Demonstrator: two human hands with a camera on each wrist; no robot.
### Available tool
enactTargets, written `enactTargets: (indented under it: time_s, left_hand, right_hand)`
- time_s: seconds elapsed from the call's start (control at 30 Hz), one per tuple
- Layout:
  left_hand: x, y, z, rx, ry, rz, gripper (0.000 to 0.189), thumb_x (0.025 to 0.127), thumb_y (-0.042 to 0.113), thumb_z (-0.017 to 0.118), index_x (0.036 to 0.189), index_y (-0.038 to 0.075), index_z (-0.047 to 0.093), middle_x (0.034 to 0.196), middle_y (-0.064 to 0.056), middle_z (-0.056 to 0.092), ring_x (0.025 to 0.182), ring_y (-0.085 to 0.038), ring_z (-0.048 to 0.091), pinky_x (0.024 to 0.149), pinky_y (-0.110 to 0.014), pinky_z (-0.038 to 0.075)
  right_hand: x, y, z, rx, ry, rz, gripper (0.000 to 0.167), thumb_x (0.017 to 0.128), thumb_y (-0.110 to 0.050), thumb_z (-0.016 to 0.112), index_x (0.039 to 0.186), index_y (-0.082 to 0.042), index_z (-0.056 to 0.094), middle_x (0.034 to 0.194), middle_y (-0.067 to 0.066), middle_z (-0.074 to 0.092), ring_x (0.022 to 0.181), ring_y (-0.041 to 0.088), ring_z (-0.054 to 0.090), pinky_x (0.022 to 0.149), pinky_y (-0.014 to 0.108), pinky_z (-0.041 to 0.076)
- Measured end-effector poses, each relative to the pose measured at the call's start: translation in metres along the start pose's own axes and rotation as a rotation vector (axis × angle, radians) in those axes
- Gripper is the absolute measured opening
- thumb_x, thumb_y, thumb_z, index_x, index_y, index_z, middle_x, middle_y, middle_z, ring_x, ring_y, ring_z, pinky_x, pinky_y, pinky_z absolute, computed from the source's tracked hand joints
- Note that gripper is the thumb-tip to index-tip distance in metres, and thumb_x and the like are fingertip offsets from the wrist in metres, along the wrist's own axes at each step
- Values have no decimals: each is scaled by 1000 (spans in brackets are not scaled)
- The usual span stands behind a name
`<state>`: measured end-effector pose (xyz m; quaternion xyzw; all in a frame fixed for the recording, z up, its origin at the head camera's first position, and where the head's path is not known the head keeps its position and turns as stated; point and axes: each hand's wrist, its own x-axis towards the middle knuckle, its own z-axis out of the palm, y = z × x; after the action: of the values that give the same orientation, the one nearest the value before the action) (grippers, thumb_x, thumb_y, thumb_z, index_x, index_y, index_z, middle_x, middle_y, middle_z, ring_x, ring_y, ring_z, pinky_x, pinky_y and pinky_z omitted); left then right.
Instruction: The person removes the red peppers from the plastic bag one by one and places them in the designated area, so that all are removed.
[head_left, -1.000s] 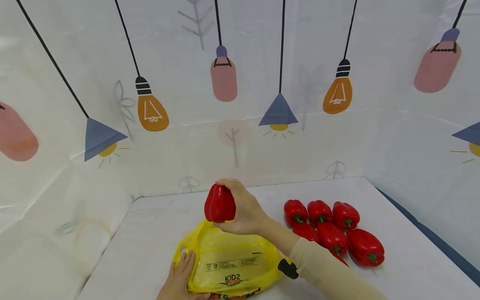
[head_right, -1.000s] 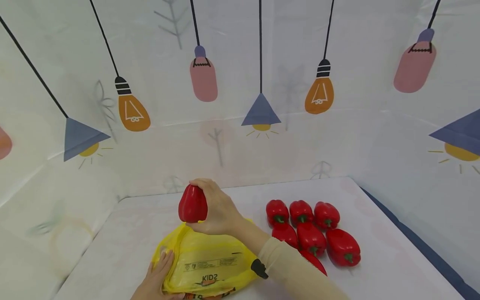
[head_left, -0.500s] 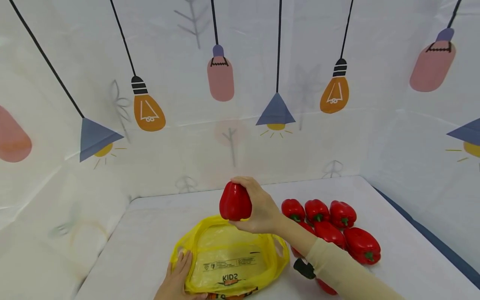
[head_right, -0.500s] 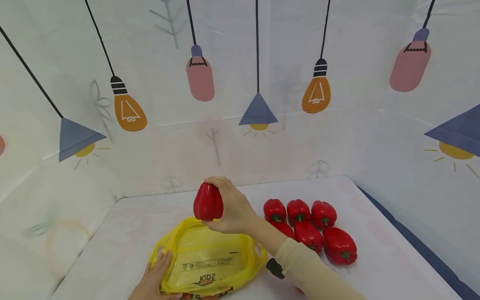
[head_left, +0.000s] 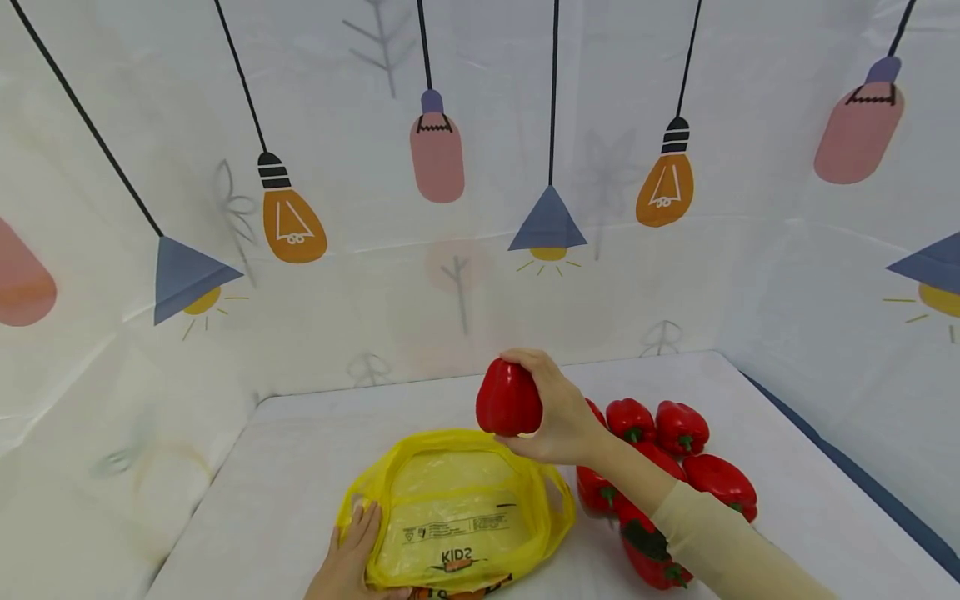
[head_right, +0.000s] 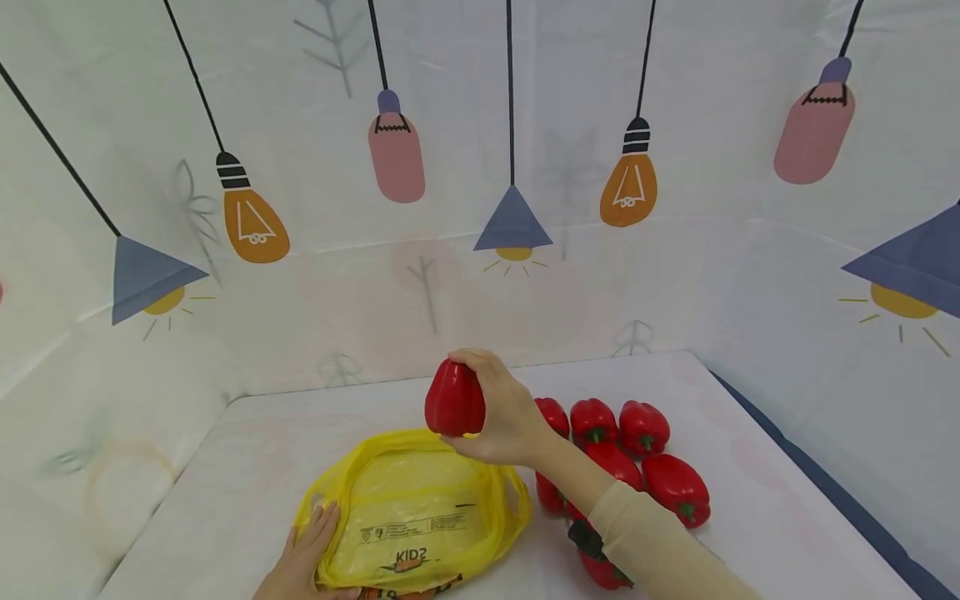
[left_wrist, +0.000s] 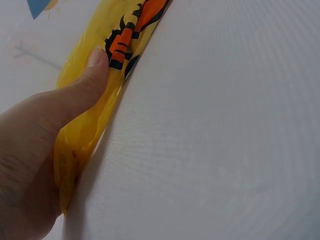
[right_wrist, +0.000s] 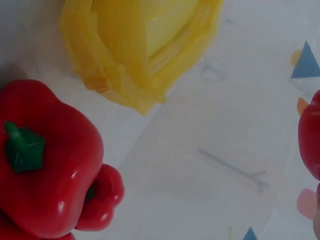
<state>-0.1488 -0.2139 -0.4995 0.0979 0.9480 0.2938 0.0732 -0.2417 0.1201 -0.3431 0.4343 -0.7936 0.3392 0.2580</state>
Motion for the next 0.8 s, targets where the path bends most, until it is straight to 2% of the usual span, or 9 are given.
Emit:
enactTargets:
  time_s: [0.1, 0.27, 0.3, 0.37, 0.5, 0.6, 0.67, 0.77, 0.8]
  left_hand:
    - [0, 0, 1, -9, 3, 8, 121, 69, 57, 78, 149, -10, 16, 155, -29, 12, 138, -24, -8, 108, -69, -1]
    - [0, 0, 1, -17, 5, 18, 119, 70, 57, 77, 149, -9, 17, 155, -28, 12, 128, 0, -20, 107, -69, 0]
    - [0, 0, 1, -18, 3, 18, 119, 70, 57, 77, 149, -9, 17, 155, -28, 11, 127, 2, -20, 107, -69, 0]
    - [0, 0, 1, -10, -1, 18, 119, 70, 57, 77, 149, -9, 18, 155, -29, 11, 130, -2, -19, 107, -69, 0]
    - [0, 0, 0, 0, -3, 1, 120, 70, 57, 77, 149, -9, 17, 155, -28, 11, 140, -25, -7, 108, -68, 0]
    - [-1, 0, -1, 1, 1, -7, 120, 70, 57, 77, 150, -8, 17, 155, -28, 10, 142, -34, -1, 108, -68, 0]
    - [-1, 1, -1, 4, 9, -2, 119, 70, 58, 76, 150, -8, 17, 155, -28, 10, 142, -36, 1, 108, -68, 0]
    - [-2, 0, 0, 9, 19, 12, 118, 71, 58, 76, 149, -9, 18, 155, -29, 11, 142, -31, -3, 108, -69, 1]
    - [-2, 0, 0, 7, 18, 9, 119, 70, 59, 76, 149, -8, 18, 155, -28, 11, 141, -25, -6, 108, -68, 1]
  right_hand:
    - [-5, 4, -6, -8, -5, 12, 98, 63, -16, 90, 141, -7, 32, 140, 9, 40, 123, 24, 46, 85, 40, 55]
    - [-15, 9, -16, -14, -1, 27, 98, 62, -16, 90, 141, -6, 32, 140, 9, 40, 123, 25, 46, 85, 41, 55]
    - [-16, 10, -18, -14, 2, 29, 98, 62, -16, 90, 141, -6, 33, 140, 8, 40, 123, 25, 46, 85, 42, 55]
    - [-20, 12, -22, -18, 3, 31, 99, 61, -17, 90, 141, -6, 33, 141, 8, 40, 123, 25, 47, 85, 42, 55]
    - [-27, 16, -29, -36, 1, 34, 100, 61, -18, 90, 141, -5, 32, 141, 8, 40, 122, 25, 47, 85, 44, 55]
    - [-32, 19, -35, -50, 8, 36, 100, 60, -19, 90, 141, -4, 33, 140, 9, 40, 121, 25, 47, 85, 45, 55]
    - [-36, 20, -39, -56, 14, 40, 100, 60, -19, 90, 141, -3, 33, 139, 10, 41, 121, 25, 48, 85, 45, 55]
    - [-42, 22, -44, -65, 17, 57, 102, 59, -18, 91, 141, -4, 33, 139, 9, 42, 120, 25, 48, 83, 45, 55]
    - [-45, 23, -46, -68, 17, 65, 102, 58, -18, 91, 141, -4, 33, 139, 9, 42, 120, 24, 48, 83, 45, 56]
